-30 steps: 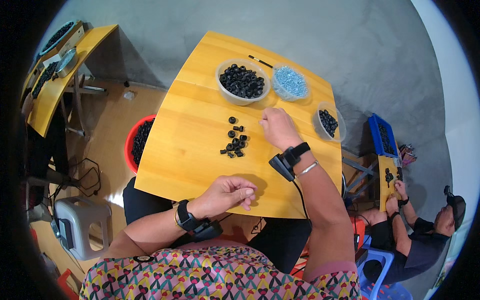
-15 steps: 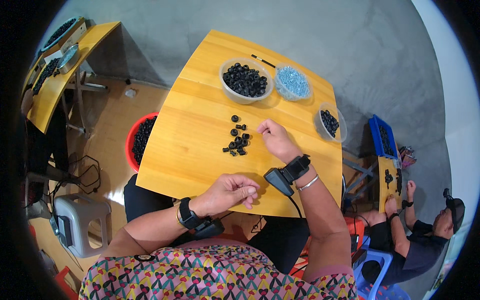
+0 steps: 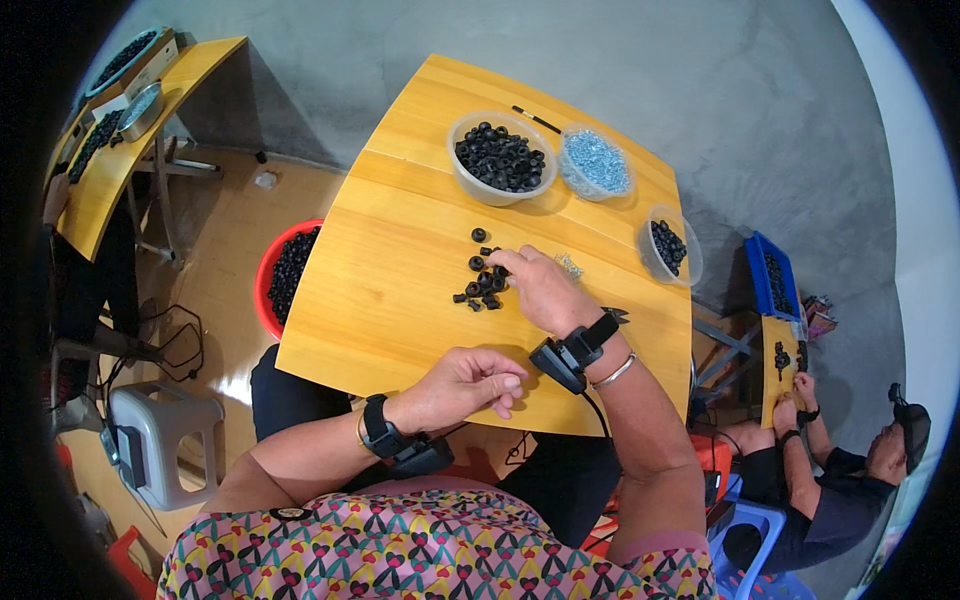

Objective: The person picks up a black plastic component and a small metal pin, inserts the pin into the component, and places the assembled unit on the table, repeating the process several times.

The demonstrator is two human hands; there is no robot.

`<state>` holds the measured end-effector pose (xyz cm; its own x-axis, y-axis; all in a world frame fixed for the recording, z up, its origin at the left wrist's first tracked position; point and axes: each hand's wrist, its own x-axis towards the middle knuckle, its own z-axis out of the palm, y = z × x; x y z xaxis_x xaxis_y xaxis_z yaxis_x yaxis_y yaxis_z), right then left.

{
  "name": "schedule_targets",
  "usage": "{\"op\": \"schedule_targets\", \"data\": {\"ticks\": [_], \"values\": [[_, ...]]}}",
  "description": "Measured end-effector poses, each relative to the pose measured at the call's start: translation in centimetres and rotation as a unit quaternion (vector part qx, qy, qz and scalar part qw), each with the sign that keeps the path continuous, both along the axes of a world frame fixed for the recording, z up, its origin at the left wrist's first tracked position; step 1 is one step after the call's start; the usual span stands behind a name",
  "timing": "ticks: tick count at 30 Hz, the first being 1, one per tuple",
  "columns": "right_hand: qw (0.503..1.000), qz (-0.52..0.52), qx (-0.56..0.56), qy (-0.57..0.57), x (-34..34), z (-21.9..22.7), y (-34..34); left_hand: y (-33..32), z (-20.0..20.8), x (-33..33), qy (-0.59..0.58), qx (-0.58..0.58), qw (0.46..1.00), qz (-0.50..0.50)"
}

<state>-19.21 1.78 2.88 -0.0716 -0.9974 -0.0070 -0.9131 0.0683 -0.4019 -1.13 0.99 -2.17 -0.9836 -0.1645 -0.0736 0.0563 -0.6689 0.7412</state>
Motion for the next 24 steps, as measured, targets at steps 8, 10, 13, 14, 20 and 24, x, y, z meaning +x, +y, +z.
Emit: {"op": "schedule_targets", "data": {"ticks": [8, 10, 13, 14, 20, 24], "values": [[0.997, -0.013, -0.074, 0.012, -0.1, 0.1, 0.9, 0.0, 0.3, 0.1, 0.001, -0.01, 1.0, 0.0], [0.99, -0.044, -0.034, -0.129, 0.7, 1.9, 2.1, 0.2, 0.2, 0.1, 0.013, 0.046, 0.998, 0.04], [0.979, -0.048, -0.039, -0.192, 2.1, 3.1, 3.4, -0.1, 0.0, 0.1, 0.019, 0.083, 0.993, 0.081], [0.976, -0.047, -0.044, -0.208, 2.5, 3.4, 3.9, -0.1, 0.0, 0.1, 0.018, 0.083, 0.993, 0.077], [0.921, -0.084, -0.05, -0.377, 4.9, 1.6, 6.6, -0.4, 0.3, -0.5, 0.093, 0.11, 0.98, 0.137], [0.923, -0.052, -0.078, -0.373, 6.9, 0.9, 7.0, -0.7, 0.2, 0.2, 0.064, 0.088, 0.983, 0.151]]}}
